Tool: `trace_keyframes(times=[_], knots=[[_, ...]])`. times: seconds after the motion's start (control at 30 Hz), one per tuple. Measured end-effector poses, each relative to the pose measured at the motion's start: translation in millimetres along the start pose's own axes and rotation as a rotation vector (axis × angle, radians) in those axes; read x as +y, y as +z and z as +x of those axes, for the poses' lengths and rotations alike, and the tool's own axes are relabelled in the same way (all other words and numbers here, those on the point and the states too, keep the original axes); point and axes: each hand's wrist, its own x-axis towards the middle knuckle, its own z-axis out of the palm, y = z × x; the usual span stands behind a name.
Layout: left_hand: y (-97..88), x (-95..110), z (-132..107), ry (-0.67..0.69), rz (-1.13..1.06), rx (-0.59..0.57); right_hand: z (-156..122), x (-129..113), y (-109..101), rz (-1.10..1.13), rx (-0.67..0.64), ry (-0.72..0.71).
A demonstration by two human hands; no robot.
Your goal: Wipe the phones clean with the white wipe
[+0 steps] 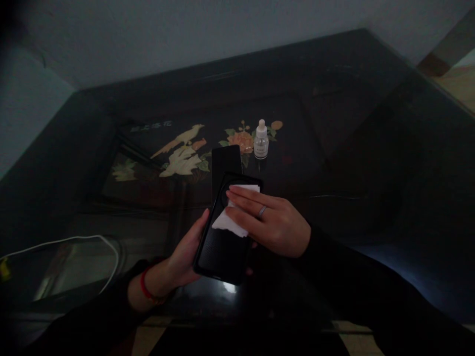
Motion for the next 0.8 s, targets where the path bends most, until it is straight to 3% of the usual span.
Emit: trace_keyframes(times=[0.17,0.27,0.37,0.47,0.67,0.8], knots=[[-1.0,2.4,-0.9,0.030,-0.007,0.078,-4.5,2.3,-7.0,0.001,0.026,-0.016],[-6.4,1.8,-2.0,0.013,-0.018,0.001,-3.5,4.9,-9.8,-0.065,0.045,0.055],[-8.3,0.6,-2.7,0.012,-0.015,-0.062,-2.3,4.1,-7.9,-0.041,0.020,0.025],[-6.5,0.7,-2.4,0.047,-0.041,-0.039,-4.6,2.9,-6.8,0.007,0.000,-0.043],[-6.5,0.8,-0.9,0.026,-0.067,-0.105,-4.9,4.6,-7.2,-0.057,0.033,0.060],[-7.4,0.6,-1.6,0.034,-0.045,-0.054,-3.1,2.5,-3.3,0.025,-0.019,-0.037]])
